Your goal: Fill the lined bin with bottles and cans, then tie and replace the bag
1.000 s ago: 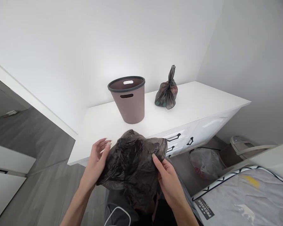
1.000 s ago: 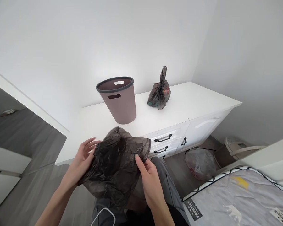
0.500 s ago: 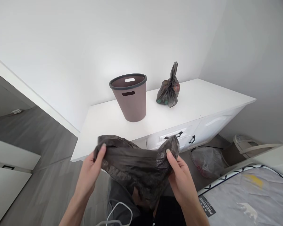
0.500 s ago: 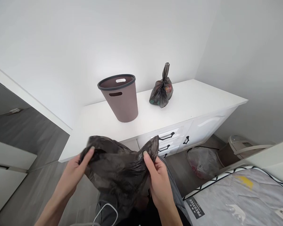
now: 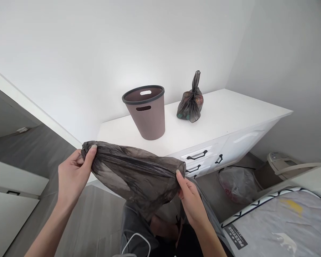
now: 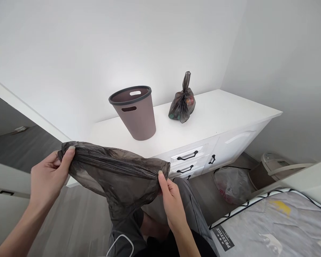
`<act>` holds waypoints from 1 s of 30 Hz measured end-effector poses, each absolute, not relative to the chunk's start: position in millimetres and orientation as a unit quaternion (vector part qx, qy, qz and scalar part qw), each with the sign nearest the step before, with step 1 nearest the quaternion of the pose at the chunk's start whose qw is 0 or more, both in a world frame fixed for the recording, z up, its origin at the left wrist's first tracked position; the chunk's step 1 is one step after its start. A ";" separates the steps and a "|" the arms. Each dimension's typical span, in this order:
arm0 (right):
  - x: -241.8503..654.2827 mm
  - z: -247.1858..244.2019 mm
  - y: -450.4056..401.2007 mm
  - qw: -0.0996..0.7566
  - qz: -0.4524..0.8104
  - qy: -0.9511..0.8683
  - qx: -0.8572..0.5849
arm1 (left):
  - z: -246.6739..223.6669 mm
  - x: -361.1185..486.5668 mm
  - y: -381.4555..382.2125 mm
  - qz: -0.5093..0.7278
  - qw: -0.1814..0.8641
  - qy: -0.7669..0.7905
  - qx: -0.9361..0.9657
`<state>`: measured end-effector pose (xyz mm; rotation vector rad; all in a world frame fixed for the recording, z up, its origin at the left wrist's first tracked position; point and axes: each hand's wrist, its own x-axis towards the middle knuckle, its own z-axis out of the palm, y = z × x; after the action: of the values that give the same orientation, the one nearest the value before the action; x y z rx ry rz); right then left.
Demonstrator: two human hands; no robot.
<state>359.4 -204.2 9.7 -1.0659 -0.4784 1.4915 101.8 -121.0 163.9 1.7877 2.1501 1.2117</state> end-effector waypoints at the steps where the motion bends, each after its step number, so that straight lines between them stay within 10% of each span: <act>1: 357.5 9.1 -203.0 0.575 0.660 -0.201 -0.439 | 164.8 102.3 -118.7 0.386 0.054 0.711 0.585; 11: 345.3 15.4 -204.6 0.540 0.739 -0.181 -0.361 | 147.2 60.0 -107.1 0.234 0.014 0.688 0.686; 20: 342.8 38.7 -209.4 0.523 0.743 -0.205 -0.365 | 147.3 152.4 -165.8 0.070 0.218 0.432 0.873; 30: 355.3 23.2 -222.3 0.544 0.688 -0.281 -0.390 | 178.1 113.8 -107.9 0.215 0.119 0.567 0.786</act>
<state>355.3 -222.3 23.2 -0.9243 -0.6673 1.6317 113.8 -107.9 178.1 2.2990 1.6584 0.6295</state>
